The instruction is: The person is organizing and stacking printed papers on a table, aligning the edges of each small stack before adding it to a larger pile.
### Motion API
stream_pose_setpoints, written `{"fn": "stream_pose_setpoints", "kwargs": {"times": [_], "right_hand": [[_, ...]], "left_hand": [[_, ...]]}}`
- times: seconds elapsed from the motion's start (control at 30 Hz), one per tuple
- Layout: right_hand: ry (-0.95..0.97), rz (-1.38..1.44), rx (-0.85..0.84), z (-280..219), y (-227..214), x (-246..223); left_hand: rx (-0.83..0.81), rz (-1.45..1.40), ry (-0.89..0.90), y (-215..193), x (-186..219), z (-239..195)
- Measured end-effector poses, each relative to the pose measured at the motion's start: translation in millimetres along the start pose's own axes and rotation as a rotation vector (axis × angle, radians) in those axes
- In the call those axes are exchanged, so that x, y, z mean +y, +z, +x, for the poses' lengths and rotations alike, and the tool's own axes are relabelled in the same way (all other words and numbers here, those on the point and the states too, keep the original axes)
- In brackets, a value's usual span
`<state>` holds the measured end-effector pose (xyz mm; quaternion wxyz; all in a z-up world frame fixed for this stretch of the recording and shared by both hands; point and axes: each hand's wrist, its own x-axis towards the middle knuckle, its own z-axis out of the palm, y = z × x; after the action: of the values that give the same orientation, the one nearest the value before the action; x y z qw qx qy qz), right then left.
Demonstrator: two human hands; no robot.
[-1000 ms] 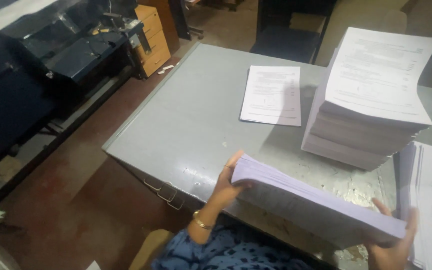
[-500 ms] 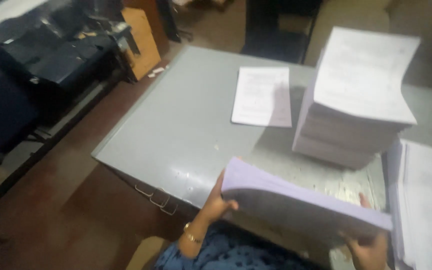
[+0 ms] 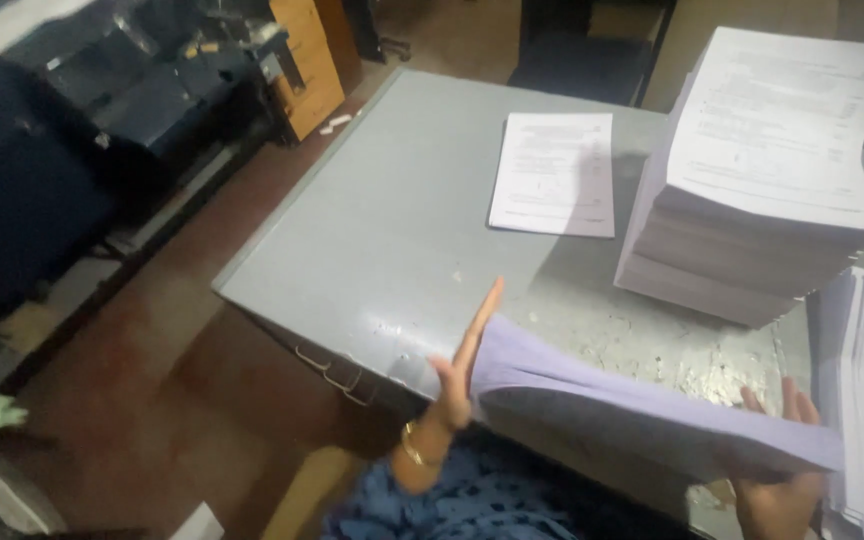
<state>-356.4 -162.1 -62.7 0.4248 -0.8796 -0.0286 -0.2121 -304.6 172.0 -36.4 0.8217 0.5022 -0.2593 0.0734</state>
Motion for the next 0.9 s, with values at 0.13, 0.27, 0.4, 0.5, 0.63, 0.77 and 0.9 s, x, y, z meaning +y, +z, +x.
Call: {"fn": "stream_pose_setpoints", "kwargs": {"times": [0.13, 0.27, 0.4, 0.5, 0.63, 0.77, 0.9], "right_hand": [[0.302, 0.227, 0.055, 8, -10, -47], [0.285, 0.098, 0.049, 5, -14, -36], [0.207, 0.148, 0.058, 8, -12, -31], [0.102, 0.158, 0.086, 1, -1, -9], [0.113, 0.004, 0.105, -2, -6, 9], [0.221, 0.262, 0.089, 1, 0, -3], [0.356, 0.237, 0.178, -24, 14, 57]], "left_hand": [[0.009, -0.123, 0.014, -14, -31, 8], [-0.102, 0.030, -0.009, -4, -7, 10], [-0.072, 0.128, 0.179, 12, -3, 4], [-0.079, 0.107, 0.278, 9, -23, -3], [0.009, 0.327, 0.040, -10, -32, -15], [0.223, 0.303, -0.283, -33, -82, -34], [0.448, 0.392, -0.179, -40, -113, -47]]}}
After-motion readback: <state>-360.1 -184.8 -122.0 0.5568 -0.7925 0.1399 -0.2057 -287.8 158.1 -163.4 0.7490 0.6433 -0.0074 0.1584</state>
